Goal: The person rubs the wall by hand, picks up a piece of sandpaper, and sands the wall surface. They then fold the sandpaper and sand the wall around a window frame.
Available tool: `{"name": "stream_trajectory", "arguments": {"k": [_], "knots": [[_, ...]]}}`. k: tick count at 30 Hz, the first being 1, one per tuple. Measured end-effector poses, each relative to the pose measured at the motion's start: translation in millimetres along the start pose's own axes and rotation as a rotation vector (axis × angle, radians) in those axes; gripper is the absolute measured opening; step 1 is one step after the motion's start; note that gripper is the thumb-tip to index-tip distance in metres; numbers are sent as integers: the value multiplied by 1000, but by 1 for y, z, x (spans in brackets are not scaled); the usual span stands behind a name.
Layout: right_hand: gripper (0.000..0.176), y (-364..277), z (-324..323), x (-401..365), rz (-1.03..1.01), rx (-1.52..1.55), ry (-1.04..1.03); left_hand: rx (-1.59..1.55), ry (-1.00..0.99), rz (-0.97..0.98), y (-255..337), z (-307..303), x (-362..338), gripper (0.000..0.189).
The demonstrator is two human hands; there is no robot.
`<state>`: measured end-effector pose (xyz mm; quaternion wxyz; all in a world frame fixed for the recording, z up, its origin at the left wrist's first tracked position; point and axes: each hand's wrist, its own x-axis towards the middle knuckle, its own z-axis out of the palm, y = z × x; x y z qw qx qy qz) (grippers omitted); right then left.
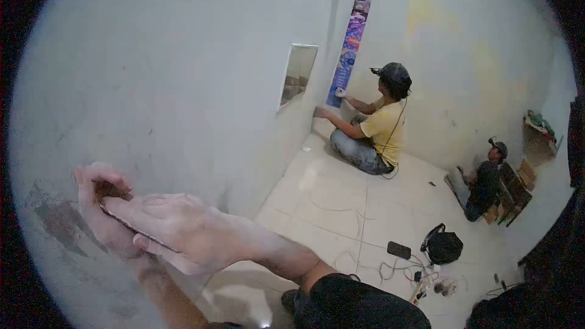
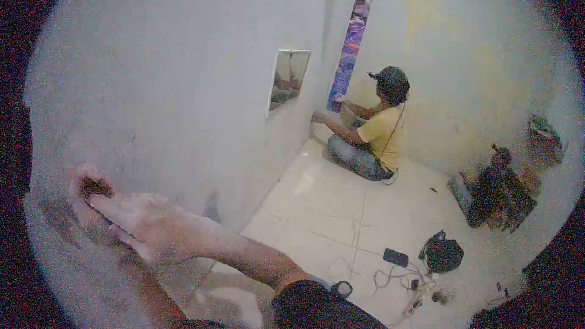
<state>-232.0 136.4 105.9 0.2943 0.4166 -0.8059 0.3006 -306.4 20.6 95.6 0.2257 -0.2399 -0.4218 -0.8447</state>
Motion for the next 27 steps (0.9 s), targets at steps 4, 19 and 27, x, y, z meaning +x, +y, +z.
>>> {"name": "stream_trajectory", "arguments": {"k": [4,19,27], "knots": [[43,8,-2,-4,-122,99,22,232,-44,51,9,-4,1,46],[21,32,-51,-33,130,72,-171,238,-297,-18,-47,-2,-7,50],[21,41,-33,-35,191,-70,-221,220,-402,-111,-67,-12,-4,49]]}}
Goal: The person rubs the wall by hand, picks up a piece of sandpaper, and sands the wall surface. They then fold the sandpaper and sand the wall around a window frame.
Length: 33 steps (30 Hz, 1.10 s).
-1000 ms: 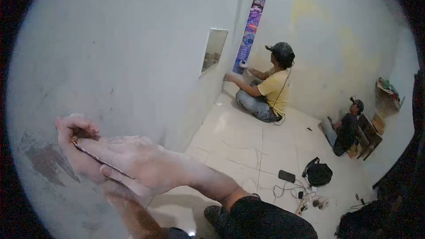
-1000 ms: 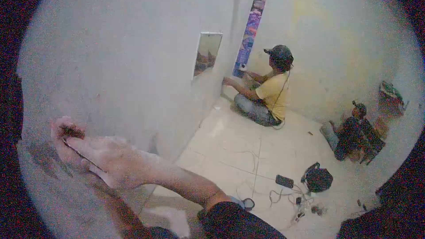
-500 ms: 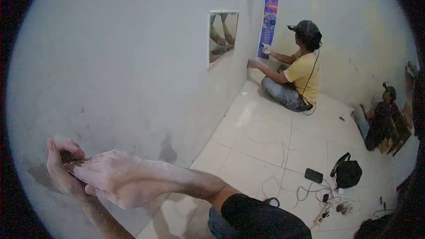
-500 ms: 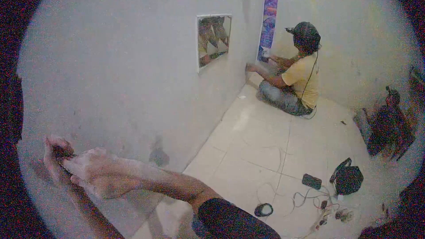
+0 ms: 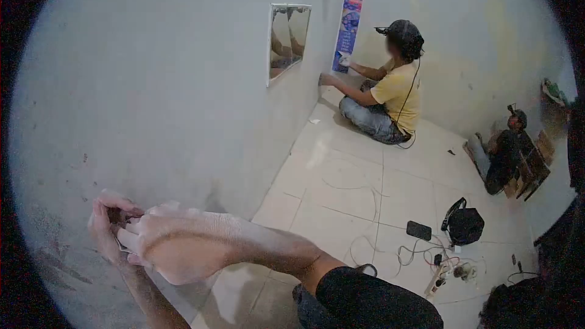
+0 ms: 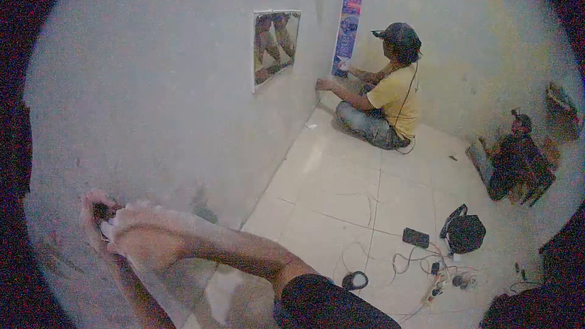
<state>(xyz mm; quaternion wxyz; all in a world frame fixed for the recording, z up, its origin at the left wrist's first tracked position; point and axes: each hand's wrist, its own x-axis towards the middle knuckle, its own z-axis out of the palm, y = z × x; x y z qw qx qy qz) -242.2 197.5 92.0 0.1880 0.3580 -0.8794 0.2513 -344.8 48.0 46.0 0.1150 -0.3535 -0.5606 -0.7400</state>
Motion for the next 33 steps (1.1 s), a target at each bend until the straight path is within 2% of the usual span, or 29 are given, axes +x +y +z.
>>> {"name": "stream_trajectory", "arguments": {"k": [5,7,13,16,22,26,33], "knots": [[22,-3,5,8,-26,8,41,-115,27,-10,8,9,1,48],[17,-6,1,6,-11,88,24,-125,41,-28,9,10,1,47],[20,-4,5,9,53,79,-12,-55,-116,113,4,2,5,48],[20,-4,2,13,66,112,-15,-33,-59,53,10,4,4,49],[18,-6,4,9,17,79,-12,10,-85,106,15,6,-2,49],[19,0,9,9,-14,101,17,-7,-70,75,15,7,-1,49],[20,-8,8,9,72,112,-23,-2,-115,101,11,3,-3,46]]}}
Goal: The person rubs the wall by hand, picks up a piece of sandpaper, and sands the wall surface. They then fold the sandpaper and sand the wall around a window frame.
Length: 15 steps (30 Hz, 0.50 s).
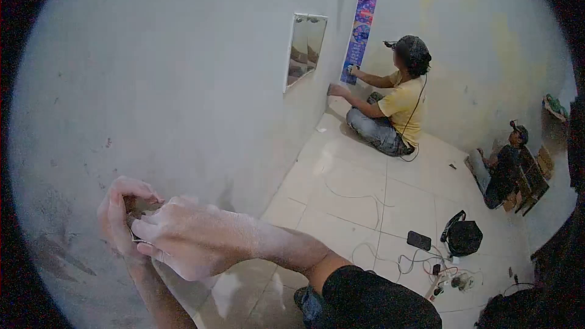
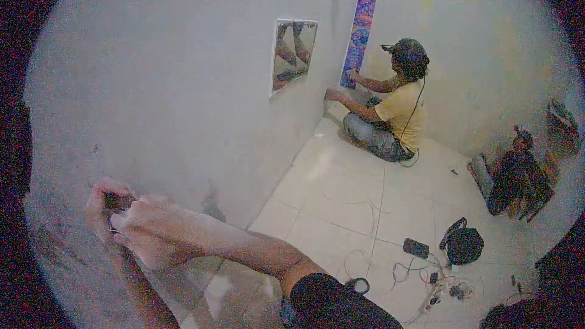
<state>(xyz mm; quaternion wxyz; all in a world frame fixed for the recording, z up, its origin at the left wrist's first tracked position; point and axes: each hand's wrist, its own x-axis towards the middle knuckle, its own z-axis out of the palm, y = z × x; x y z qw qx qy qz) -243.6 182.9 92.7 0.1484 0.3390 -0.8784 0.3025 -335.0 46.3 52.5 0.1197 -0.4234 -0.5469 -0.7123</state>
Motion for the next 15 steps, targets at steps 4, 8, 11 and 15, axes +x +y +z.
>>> {"name": "stream_trajectory", "arguments": {"k": [4,8,11,15], "knots": [[21,4,10,0,-44,-50,67,7,50,-54,10,7,-2,48],[20,-3,0,5,1,-108,10,-10,42,-24,1,1,3,48],[20,-5,0,6,-5,-110,39,-55,67,-73,-3,-1,6,49],[19,4,10,7,-90,-170,98,-75,80,-84,2,4,7,50]]}}
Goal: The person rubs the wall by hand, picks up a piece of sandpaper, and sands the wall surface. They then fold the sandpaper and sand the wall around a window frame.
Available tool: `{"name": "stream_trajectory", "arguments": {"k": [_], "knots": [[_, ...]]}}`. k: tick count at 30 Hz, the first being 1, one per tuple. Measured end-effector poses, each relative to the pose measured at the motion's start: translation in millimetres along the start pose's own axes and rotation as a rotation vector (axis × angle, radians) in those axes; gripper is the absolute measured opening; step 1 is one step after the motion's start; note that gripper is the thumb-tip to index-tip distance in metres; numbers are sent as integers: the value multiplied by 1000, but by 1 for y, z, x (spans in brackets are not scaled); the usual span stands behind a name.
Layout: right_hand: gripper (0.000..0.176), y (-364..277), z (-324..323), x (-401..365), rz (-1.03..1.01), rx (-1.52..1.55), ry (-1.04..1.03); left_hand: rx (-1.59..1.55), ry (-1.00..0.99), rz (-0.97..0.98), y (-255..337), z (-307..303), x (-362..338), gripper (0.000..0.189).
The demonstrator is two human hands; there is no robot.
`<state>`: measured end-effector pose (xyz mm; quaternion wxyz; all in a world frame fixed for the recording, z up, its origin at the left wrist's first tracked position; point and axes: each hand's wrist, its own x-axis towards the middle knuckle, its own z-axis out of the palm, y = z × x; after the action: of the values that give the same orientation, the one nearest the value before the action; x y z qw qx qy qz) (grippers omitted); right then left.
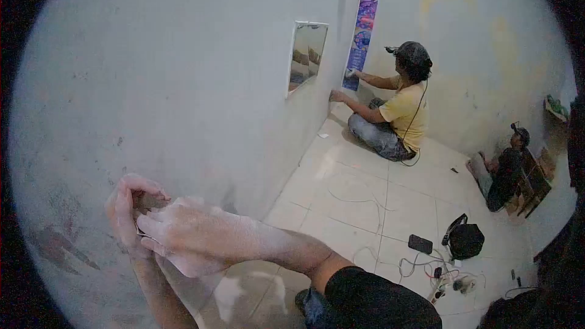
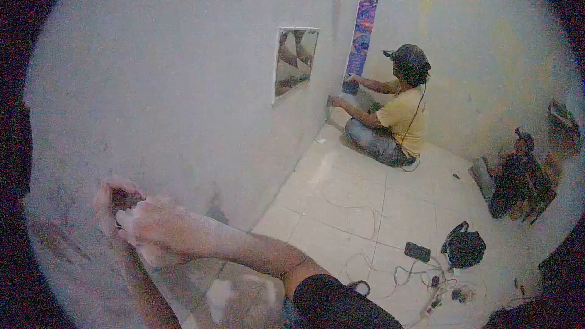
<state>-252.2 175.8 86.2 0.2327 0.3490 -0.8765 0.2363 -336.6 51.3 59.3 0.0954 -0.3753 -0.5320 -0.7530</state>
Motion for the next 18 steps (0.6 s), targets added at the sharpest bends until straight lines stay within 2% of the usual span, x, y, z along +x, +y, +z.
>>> {"name": "stream_trajectory", "arguments": {"k": [8,14,18], "knots": [[20,0,1,-2,-36,-38,26,44,-10,20,5,1,-1,49],[19,-4,-6,-5,11,-35,25,40,-29,24,3,1,1,48],[18,-1,-3,-4,-62,-35,26,72,-9,-10,9,4,0,48]]}}
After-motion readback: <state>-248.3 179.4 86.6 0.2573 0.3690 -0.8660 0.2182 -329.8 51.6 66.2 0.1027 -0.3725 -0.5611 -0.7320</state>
